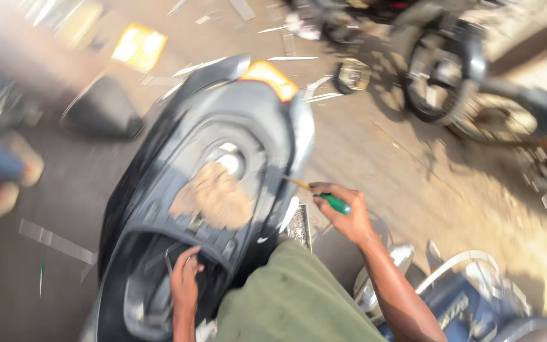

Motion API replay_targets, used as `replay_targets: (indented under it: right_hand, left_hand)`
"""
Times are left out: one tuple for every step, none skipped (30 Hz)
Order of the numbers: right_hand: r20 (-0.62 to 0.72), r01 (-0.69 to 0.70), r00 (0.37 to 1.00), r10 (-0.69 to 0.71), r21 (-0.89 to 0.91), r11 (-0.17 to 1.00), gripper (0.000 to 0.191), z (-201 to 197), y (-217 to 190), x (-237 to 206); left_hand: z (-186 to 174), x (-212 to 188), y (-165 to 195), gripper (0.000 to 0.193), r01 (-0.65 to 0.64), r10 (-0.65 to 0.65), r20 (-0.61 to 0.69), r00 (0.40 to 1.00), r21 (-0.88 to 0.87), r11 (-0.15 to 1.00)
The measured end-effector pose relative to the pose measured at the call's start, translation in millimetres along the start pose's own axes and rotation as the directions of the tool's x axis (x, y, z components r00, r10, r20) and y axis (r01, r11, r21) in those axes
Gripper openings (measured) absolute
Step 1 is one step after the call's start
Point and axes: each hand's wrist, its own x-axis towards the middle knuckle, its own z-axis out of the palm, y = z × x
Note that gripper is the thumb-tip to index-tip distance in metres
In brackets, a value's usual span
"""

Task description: The person uses a screwdriver to remove screws from the rear body panel of a scooter. They place the removed screws into a small metal tray and continue to unscrew additional fasteners around the fuel cap area.

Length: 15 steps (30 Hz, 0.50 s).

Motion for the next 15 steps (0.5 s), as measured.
replay_targets:
  right_hand:
    - [-0.073,-0.039,0.997,0.038,-0.019,0.999,0.019,-13,7,-11]
    - [-0.130,-0.068,0.989,0.064,-0.021,0.997,0.019,-24,13,-26]
    - [-0.178,-0.093,0.980,0.087,-0.025,0.995,0.018,-34,18,-40]
    - [-0.227,-0.112,0.968,0.104,-0.024,0.993,0.018,-44,22,-54]
    - [-0.261,-0.127,0.958,0.118,-0.020,0.992,0.018,-49,24,-68]
    - [-0.282,-0.132,0.952,0.123,-0.015,0.991,0.018,-56,25,-82]
    - [-0.308,-0.225,0.927,0.215,0.000,0.974,0.019,-61,27,-95]
    - [-0.320,-0.311,0.898,0.301,0.022,0.950,0.021,-64,28,-106]
    - [-0.320,-0.390,0.867,0.383,0.046,0.920,0.023,-65,29,-115]
    - [-0.341,-0.351,0.874,0.345,0.047,0.935,0.022,-65,31,-122]
    - [-0.361,-0.311,0.881,0.306,0.045,0.949,0.021,-66,32,-130]
    - [-0.380,-0.271,0.886,0.266,0.041,0.962,0.021,-67,34,-136]
    - [-0.374,-0.283,0.885,0.278,0.043,0.958,0.021,-68,36,-140]
    - [-0.367,-0.294,0.884,0.289,0.044,0.955,0.021,-69,38,-142]
    - [-0.357,-0.306,0.884,0.302,0.047,0.951,0.021,-71,38,-144]
  left_hand:
    - [7,10,3,0.031,-0.002,0.007,0.046,0.999,-0.108,0.994]
    - [14,22,5,0.030,-0.032,0.043,0.095,0.994,-0.114,0.993]
    - [25,34,5,0.030,-0.091,0.108,0.151,0.983,-0.114,0.989]
    - [38,43,4,0.030,-0.156,0.176,0.203,0.963,-0.114,0.981]
    - [48,50,3,0.030,-0.224,0.241,0.251,0.938,-0.095,0.970]
    - [62,56,1,0.032,-0.284,0.298,0.297,0.907,-0.092,0.955]
    - [74,59,-2,0.033,-0.335,0.342,0.333,0.879,-0.079,0.939]
    - [84,59,-3,0.031,-0.353,0.357,0.356,0.863,-0.078,0.932]
    - [95,56,-6,0.028,-0.371,0.371,0.370,0.852,-0.075,0.926]
    - [102,52,-9,0.026,-0.387,0.383,0.377,0.843,-0.069,0.920]
    - [107,48,-12,0.025,-0.366,0.366,0.409,0.836,-0.082,0.927]
    - [112,45,-14,0.025,-0.344,0.349,0.441,0.827,-0.094,0.934]
    - [118,41,-17,0.024,-0.321,0.331,0.471,0.818,-0.104,0.941]
    - [123,39,-21,0.025,-0.339,0.358,0.503,0.787,-0.133,0.931]
    - [125,36,-24,0.025,-0.353,0.382,0.532,0.756,-0.159,0.922]
